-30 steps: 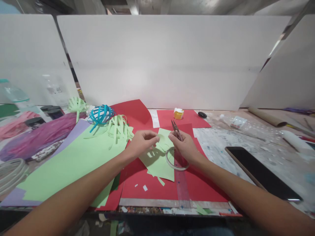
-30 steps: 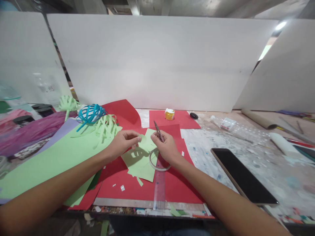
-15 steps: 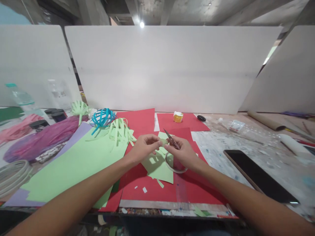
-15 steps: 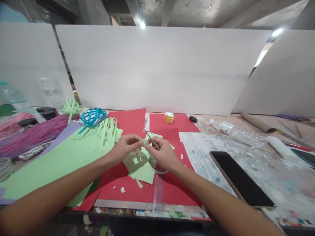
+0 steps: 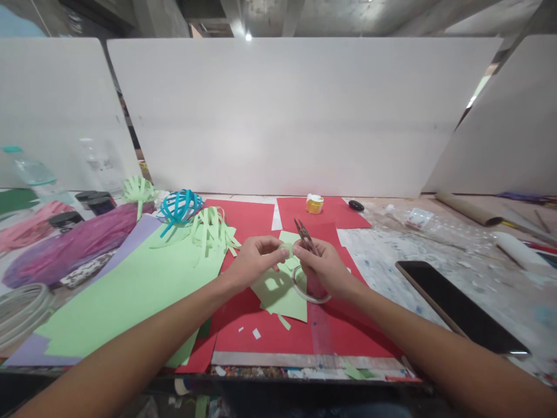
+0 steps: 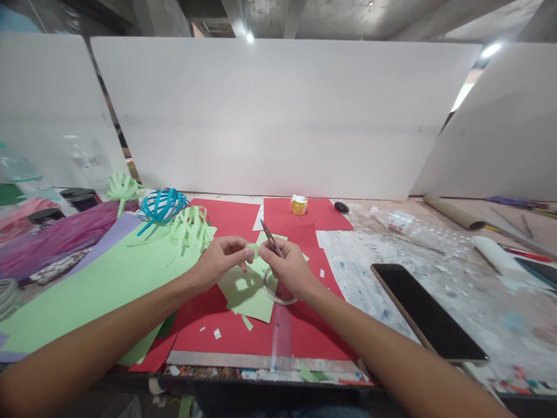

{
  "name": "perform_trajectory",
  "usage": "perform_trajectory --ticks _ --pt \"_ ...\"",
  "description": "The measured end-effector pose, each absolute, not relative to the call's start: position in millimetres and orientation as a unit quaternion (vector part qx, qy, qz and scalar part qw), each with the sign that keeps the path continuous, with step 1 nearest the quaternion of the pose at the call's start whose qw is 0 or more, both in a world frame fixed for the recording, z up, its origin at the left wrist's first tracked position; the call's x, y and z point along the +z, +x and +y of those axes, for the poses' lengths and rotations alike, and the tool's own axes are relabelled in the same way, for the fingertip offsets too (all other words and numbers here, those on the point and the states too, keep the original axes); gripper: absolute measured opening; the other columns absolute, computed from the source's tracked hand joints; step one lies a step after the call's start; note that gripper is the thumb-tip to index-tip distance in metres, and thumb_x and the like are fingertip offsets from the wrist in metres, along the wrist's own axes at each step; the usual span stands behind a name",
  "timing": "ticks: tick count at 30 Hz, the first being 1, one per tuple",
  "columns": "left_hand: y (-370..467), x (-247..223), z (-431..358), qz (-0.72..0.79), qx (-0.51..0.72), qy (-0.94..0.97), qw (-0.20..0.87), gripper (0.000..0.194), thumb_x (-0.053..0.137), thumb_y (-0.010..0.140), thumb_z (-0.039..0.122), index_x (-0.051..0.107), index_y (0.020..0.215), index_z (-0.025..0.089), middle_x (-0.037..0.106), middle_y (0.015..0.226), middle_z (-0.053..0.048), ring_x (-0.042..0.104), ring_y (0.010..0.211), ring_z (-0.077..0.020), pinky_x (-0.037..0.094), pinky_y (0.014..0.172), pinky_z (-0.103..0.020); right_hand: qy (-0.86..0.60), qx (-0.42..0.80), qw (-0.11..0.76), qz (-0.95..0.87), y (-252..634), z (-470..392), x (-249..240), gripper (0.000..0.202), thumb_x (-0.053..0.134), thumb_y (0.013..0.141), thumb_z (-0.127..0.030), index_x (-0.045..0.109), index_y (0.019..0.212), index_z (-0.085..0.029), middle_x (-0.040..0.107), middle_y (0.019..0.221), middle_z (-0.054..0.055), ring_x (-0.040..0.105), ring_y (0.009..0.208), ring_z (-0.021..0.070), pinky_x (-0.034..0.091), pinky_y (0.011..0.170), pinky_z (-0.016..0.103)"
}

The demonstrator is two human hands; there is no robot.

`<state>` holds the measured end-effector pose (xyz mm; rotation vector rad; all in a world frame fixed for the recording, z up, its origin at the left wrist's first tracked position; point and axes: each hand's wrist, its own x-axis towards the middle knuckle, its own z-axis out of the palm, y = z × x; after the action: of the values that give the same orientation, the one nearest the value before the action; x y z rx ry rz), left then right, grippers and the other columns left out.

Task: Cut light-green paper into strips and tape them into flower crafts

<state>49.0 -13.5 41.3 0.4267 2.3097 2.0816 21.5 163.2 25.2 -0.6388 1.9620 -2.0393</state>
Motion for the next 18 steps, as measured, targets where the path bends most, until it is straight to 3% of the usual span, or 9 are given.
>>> perform_trajectory --ticks 8,15,18 --pt "50.0 41.0 -14.7 0.792 0.595 0.138 -0.008 0.019 0.066 0.078 0.035 0.068 0.076 0.015 0.068 0.077 -0.004 0.062 0.069 -0.0138 0.05 0.062 -0.024 -0.21 -0.722 0.203 0.627 20.4 164.9 26.1 0.033 0.064 0.082 -0.047 0.046 0.074 -0.021 0.022 0.049 -0.011 0.014 0.041 0.0061 0.01 0.041 0.023" --pt "54.2 42.3 -13.6 0.817 0.532 0.18 -0.129 0.023 0.067 0.079 0.029 0.067 0.1 0.018 0.071 0.09 -0.005 0.065 0.08 -0.0155 0.052 0.072 -0.026 -0.207 -0.724 0.245 0.61 20.5 167.3 28.1 0.036 0.064 0.083 -0.045 0.042 0.068 -0.021 0.021 0.05 -0.011 0.014 0.041 0.0059 0.009 0.04 0.024" --pt "55.8 43.3 -13.5 0.834 0.488 0.202 -0.159 0.016 0.066 0.081 0.027 0.07 0.095 0.02 0.072 0.086 -0.003 0.064 0.076 -0.0145 0.051 0.07 -0.025 -0.191 -0.721 0.279 0.605 21.3 167.0 28.4 0.035 0.063 0.084 -0.045 0.041 0.069 -0.022 0.022 0.049 -0.011 0.016 0.04 0.0063 0.01 0.039 0.024"
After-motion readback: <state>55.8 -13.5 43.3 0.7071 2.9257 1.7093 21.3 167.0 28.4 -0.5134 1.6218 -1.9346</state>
